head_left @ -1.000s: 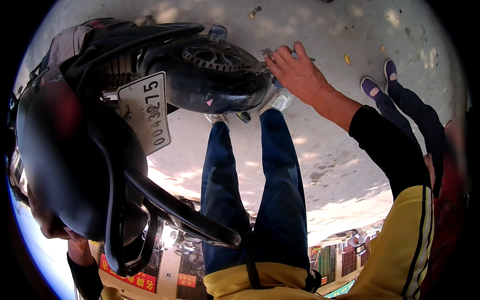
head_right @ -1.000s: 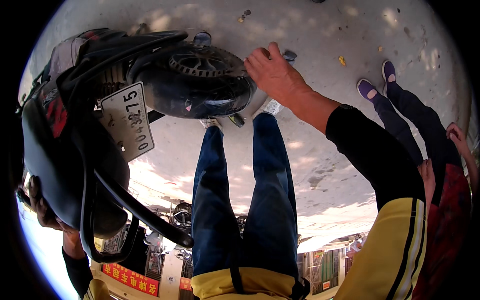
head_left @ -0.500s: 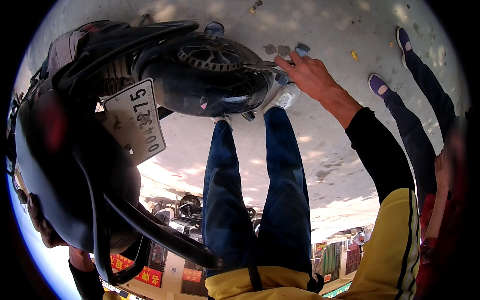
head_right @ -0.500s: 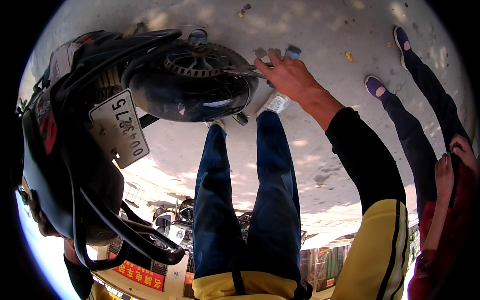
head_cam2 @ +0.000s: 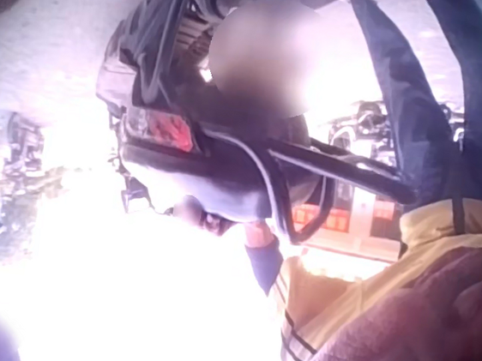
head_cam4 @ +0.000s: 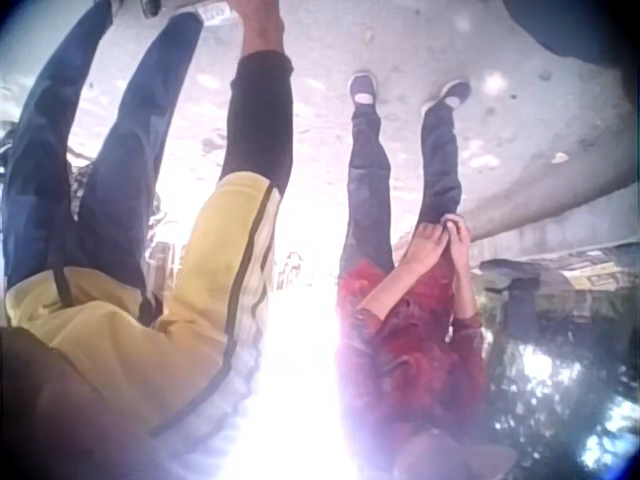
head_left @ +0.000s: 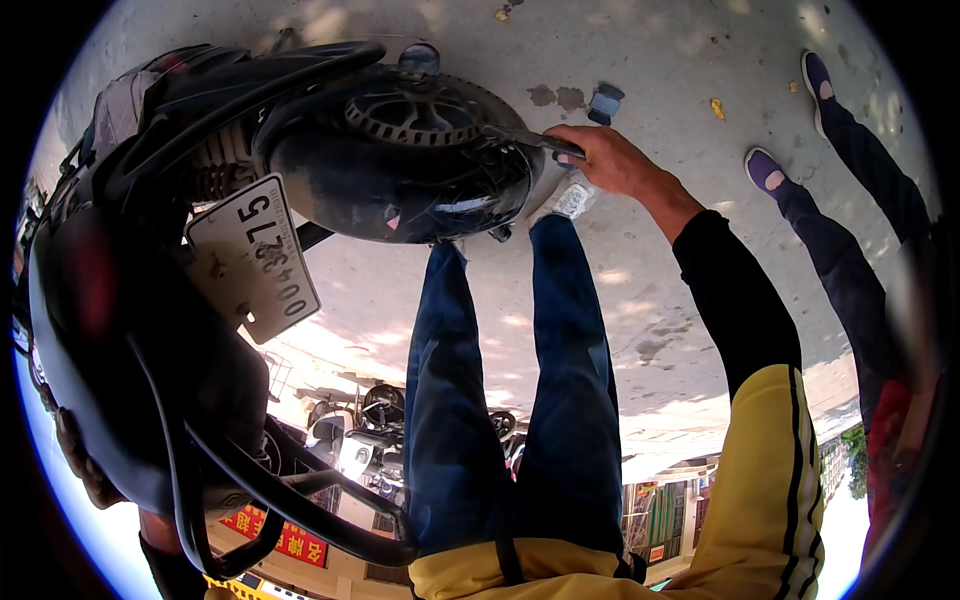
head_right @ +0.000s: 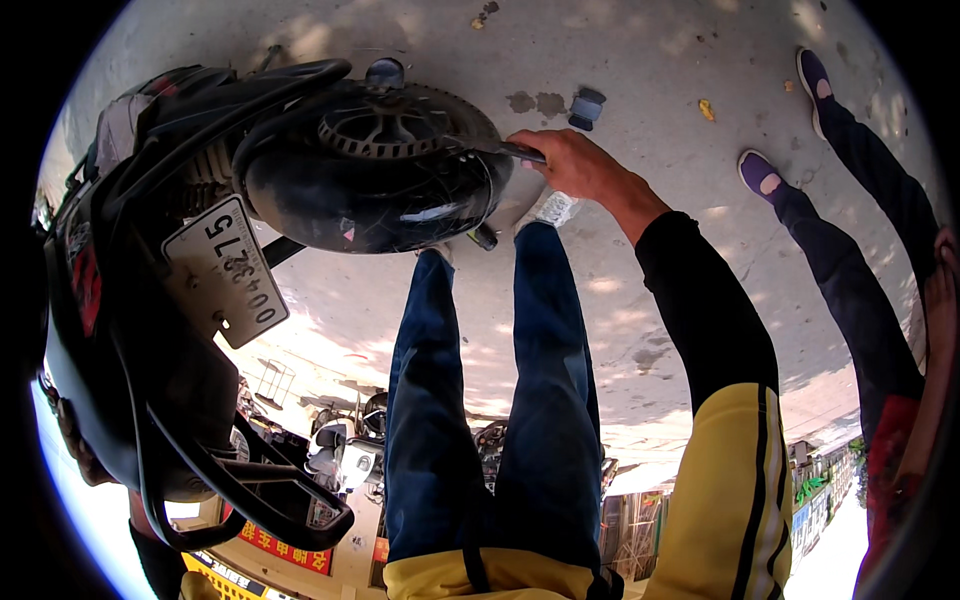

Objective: The person uses pliers to cut and remove tangled wires wrapped around the rear wheel of a scooter. Another person assists by holding the wheel steady while the camera wearer manipulates the wires.

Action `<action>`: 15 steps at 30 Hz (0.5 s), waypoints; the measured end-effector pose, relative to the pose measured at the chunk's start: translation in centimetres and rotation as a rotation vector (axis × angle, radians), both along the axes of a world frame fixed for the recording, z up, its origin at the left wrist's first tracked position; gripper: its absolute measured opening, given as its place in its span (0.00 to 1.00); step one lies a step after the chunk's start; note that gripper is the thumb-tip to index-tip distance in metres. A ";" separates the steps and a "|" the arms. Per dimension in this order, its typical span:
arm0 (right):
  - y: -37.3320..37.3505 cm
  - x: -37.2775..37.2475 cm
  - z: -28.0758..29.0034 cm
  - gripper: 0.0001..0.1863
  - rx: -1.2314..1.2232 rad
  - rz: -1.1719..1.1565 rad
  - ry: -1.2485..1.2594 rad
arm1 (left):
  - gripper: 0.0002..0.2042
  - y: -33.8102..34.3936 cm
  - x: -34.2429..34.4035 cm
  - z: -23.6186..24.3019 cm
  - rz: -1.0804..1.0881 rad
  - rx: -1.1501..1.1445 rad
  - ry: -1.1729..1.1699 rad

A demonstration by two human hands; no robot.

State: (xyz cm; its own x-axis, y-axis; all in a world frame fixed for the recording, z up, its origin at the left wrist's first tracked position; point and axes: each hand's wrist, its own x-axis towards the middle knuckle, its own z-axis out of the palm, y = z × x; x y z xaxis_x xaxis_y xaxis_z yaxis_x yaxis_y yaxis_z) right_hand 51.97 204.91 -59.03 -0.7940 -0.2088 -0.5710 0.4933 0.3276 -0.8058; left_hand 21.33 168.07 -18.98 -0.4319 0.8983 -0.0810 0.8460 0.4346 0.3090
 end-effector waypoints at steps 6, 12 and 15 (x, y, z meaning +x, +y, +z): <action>0.6 -0.6 0.4 0.19 -0.002 0.032 -0.049 | 0.25 0.2 0.3 0.1 0.018 -0.002 0.001; 1.6 -1.3 1.7 0.20 0.191 0.171 0.038 | 0.25 -0.2 0.3 1.3 0.044 0.001 0.019; 2.7 -2.2 3.7 0.21 0.361 0.293 0.077 | 0.25 -0.5 0.4 2.2 0.059 -0.007 0.025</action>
State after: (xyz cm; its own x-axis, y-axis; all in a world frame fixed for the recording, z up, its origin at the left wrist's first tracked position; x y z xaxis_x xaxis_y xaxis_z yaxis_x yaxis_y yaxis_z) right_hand 49.80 207.65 -55.33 -0.7743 -0.2292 -0.5899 0.2815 0.7101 -0.6453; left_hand 21.73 167.59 -16.79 -0.4861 0.8706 -0.0756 0.8262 0.4860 0.2851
